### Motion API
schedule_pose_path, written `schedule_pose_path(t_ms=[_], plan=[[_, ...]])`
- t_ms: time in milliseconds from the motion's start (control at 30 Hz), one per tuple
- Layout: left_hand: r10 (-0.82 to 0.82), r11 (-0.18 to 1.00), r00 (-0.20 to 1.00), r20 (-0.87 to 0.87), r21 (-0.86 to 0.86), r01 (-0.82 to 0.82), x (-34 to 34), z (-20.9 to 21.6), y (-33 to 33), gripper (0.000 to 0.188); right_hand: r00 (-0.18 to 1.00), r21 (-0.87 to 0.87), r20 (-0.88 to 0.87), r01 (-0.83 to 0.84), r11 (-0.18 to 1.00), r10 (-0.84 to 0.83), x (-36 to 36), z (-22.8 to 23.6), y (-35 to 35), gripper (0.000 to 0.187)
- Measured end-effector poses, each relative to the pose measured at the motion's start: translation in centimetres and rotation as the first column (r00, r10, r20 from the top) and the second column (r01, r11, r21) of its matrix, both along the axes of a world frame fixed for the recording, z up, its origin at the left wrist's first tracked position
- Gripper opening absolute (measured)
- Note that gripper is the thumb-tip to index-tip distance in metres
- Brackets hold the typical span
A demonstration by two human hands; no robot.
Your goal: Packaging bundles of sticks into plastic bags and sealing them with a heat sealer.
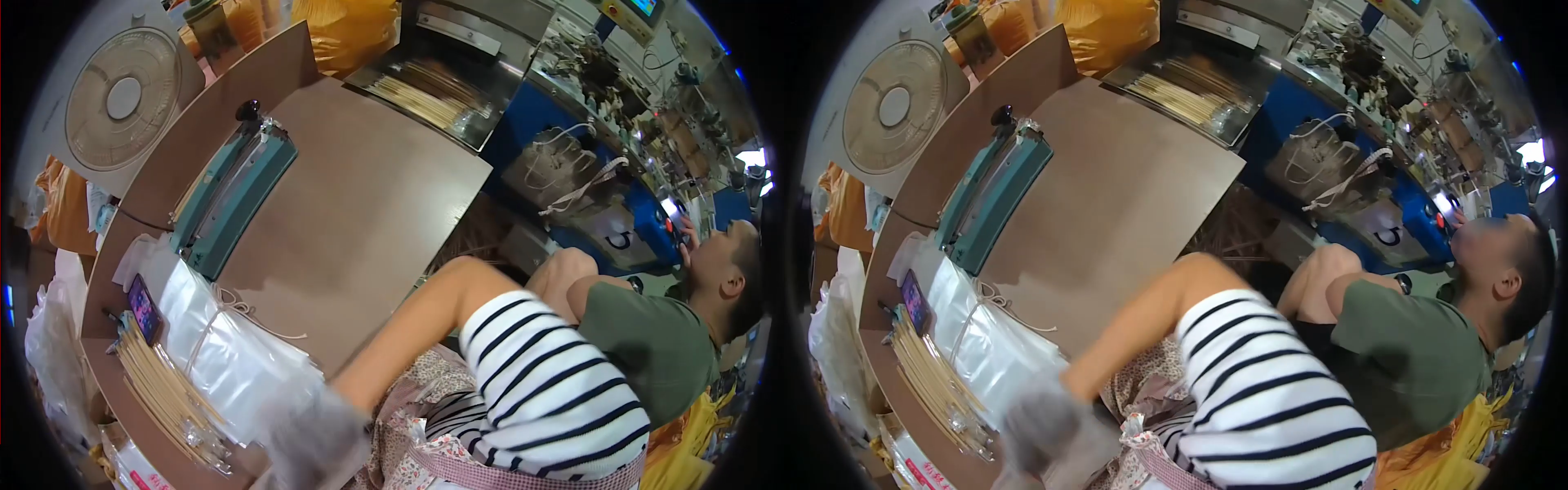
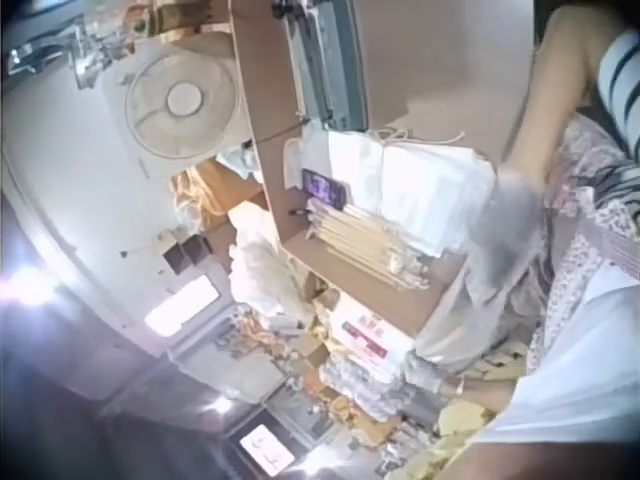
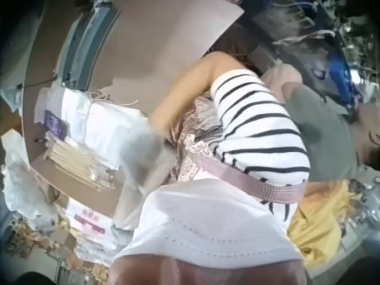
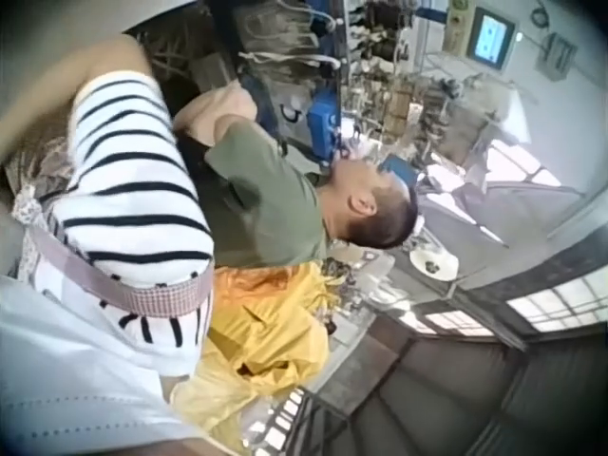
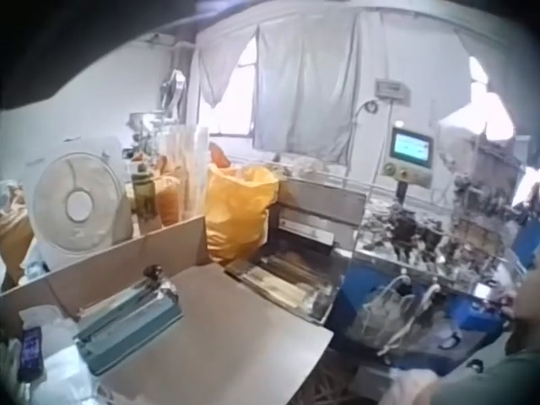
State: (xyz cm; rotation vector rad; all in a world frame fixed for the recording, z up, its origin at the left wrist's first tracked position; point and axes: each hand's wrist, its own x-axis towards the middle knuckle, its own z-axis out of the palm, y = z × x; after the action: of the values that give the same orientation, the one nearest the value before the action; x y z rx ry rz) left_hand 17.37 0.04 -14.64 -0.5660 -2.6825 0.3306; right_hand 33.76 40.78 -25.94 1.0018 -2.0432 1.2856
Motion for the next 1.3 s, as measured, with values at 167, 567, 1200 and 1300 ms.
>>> schedule_pose_path(t_ms=[167, 567, 1200, 1300], plan=[[0.174, 0.821, 0.974, 0.144, 0.524, -0.225, 1.1, 5.2, -2.2, 0.023, 0.484, -0.242, 0.286, 0.871, 0.427, -0.827, 0.9, 5.2, 24.5, 0.016], [-0.629, 0.776, 0.530, 0.569, 0.501, 0.384, 4.1, -5.6, 37.0, 0.049, -0.643, 0.778, 0.515, 0.628, -0.005, -0.567, 17.1, -7.5, 57.9, 0.132], [-0.718, 0.612, 0.680, 0.150, 0.602, 0.513, 4.0, -20.0, 51.0, 0.069, -0.244, 0.738, 0.467, 0.637, 0.223, -0.850, 7.2, -2.3, 38.4, 0.088], [-0.648, 0.680, 0.744, 0.161, 0.563, 0.470, 2.5, -21.5, 48.6, 0.071, -0.251, 0.758, 0.317, 0.647, 0.085, -0.915, 1.7, -4.4, 30.4, 0.092]])
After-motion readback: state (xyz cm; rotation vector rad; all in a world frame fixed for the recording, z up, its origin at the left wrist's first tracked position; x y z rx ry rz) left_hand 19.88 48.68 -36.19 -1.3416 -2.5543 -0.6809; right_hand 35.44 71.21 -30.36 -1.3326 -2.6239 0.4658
